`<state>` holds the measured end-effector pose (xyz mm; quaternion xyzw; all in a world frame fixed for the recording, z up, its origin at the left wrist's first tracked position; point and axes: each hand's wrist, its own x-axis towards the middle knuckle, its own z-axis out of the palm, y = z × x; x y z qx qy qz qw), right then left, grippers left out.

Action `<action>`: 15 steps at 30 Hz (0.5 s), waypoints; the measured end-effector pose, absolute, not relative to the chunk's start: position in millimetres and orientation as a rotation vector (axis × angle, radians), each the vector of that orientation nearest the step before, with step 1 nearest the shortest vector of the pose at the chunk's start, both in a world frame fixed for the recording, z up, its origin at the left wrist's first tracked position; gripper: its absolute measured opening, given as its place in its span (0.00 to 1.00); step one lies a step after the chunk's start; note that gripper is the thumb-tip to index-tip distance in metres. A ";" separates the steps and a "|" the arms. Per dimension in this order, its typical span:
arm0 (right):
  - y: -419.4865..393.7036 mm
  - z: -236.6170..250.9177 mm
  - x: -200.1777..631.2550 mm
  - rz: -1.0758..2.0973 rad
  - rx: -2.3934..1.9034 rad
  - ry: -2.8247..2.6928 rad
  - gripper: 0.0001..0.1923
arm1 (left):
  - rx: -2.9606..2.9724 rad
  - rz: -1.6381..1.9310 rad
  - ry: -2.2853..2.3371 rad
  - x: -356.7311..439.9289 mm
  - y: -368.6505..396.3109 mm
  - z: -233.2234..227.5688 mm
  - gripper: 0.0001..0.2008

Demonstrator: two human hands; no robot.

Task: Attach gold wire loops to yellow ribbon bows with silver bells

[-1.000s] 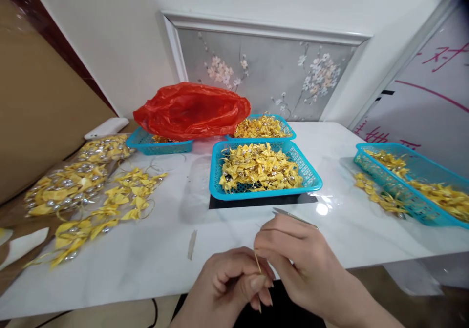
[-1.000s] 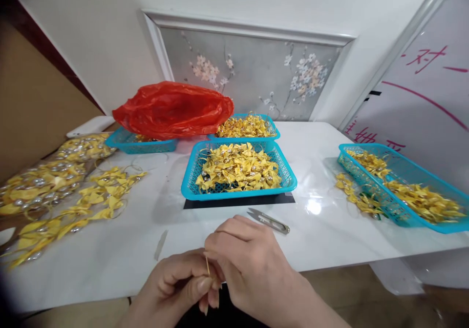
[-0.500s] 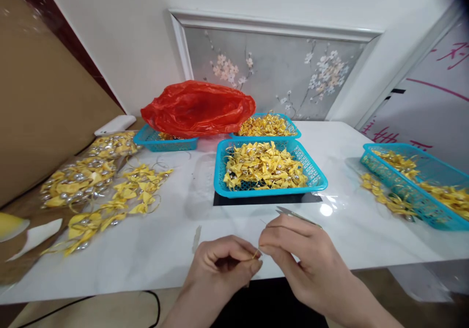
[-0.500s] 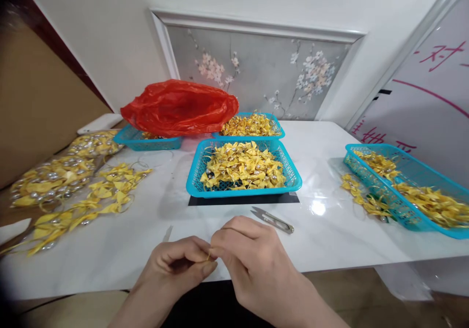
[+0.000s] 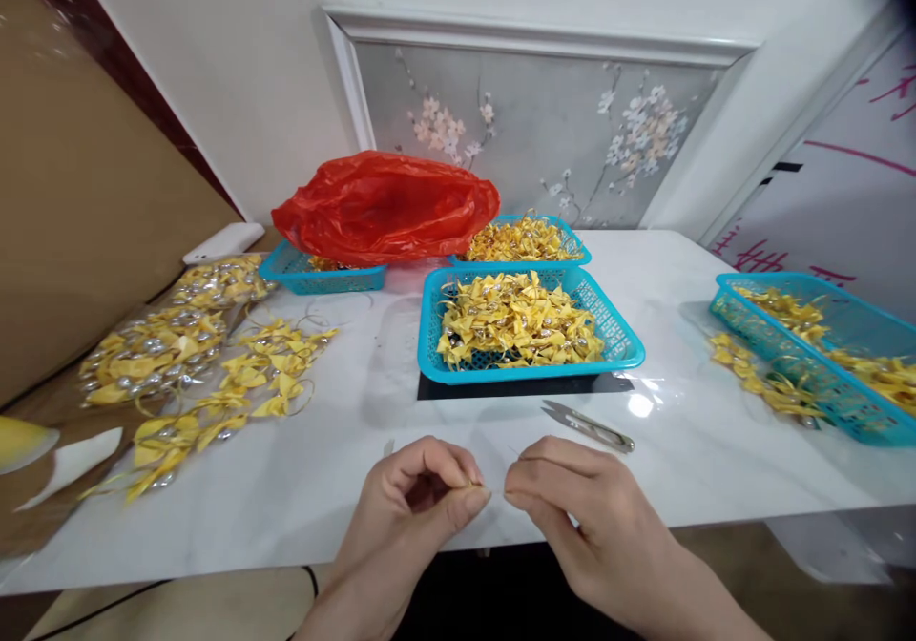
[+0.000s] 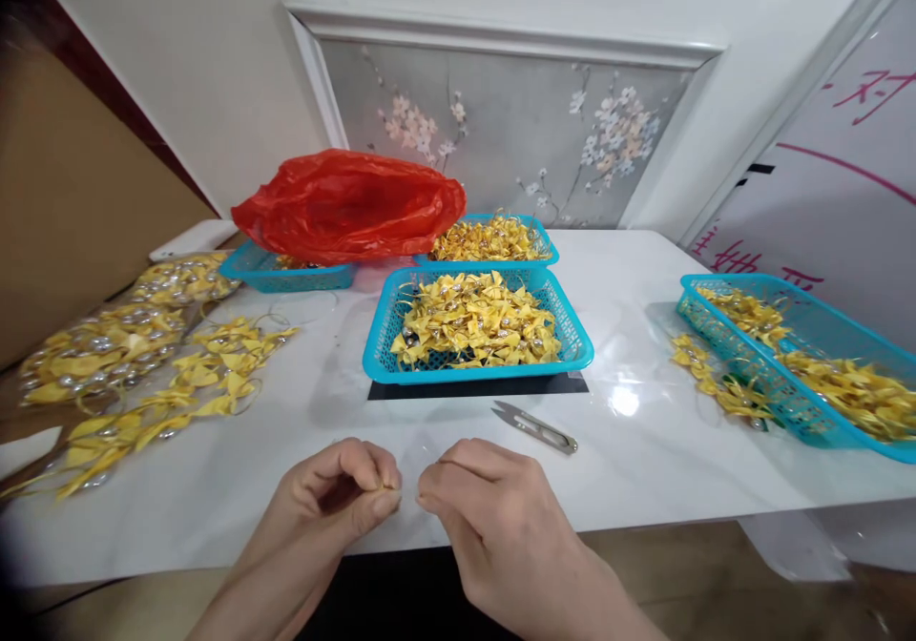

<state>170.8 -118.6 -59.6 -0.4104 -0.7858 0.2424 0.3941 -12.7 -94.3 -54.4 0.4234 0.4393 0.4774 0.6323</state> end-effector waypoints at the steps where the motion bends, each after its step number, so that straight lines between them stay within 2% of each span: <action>1: -118.6 -60.5 170.4 0.597 -1.042 -2.001 0.13 | 0.979 1.098 1.009 -12.6 -94.5 -54.4 0.12; 15: -121.0 -61.9 185.5 0.300 -1.062 -2.058 0.11 | 0.998 0.999 1.177 -23.9 -92.0 -56.3 0.12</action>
